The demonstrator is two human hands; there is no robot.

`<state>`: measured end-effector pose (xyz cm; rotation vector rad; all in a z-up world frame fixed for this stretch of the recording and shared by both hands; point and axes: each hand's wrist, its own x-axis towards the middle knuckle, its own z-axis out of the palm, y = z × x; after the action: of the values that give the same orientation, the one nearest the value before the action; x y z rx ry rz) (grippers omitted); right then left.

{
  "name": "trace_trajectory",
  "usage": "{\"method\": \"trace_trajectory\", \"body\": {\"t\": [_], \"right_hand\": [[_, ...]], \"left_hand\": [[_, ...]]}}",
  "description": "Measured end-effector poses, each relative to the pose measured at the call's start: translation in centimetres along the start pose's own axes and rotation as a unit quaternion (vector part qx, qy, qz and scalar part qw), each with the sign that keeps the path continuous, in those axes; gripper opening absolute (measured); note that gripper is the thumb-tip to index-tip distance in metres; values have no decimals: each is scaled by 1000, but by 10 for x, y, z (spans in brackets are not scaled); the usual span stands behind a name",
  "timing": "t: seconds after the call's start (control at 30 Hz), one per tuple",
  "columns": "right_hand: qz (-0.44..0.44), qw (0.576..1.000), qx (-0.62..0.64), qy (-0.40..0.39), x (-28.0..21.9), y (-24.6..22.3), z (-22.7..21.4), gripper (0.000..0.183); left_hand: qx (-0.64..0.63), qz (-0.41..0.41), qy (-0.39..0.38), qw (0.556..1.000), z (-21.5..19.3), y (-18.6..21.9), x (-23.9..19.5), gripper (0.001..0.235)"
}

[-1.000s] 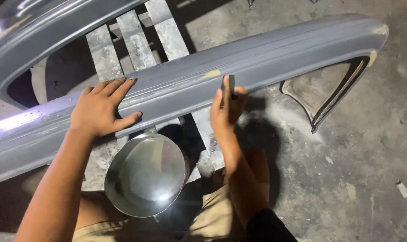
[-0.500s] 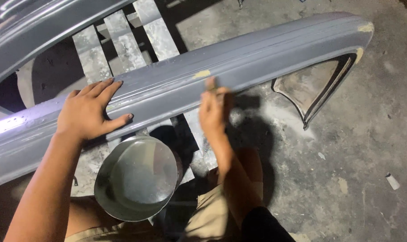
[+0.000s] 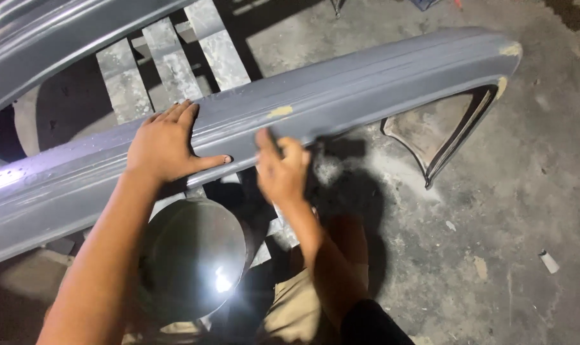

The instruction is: Sanding a car bumper using a sanding block and water to smooth the surface.

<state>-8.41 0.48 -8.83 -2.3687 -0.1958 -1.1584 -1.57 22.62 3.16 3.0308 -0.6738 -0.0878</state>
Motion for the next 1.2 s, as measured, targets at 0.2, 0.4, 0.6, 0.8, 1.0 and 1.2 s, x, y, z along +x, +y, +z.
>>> {"method": "trace_trajectory", "body": {"t": [0.2, 0.4, 0.6, 0.8, 1.0, 1.2], "right_hand": [[142, 975, 158, 69, 6, -7, 1, 26], [24, 988, -1, 152, 20, 15, -7, 38], [19, 1000, -9, -22, -6, 7, 3, 50], [321, 918, 216, 82, 18, -26, -14, 7], [87, 991, 13, 104, 21, 20, -18, 46], [22, 999, -27, -34, -8, 4, 1, 55]], "left_hand": [[-1, -19, -1, 1000, 0, 3, -1, 124], [-6, -28, 7, 1000, -3, 4, -1, 123], [7, -26, 21, 999, -2, 5, -4, 119], [11, -42, 9, 999, -2, 8, -4, 119], [8, -44, 19, 999, -1, 9, -4, 119], [17, -32, 33, 999, 2, 5, -3, 117]]}}
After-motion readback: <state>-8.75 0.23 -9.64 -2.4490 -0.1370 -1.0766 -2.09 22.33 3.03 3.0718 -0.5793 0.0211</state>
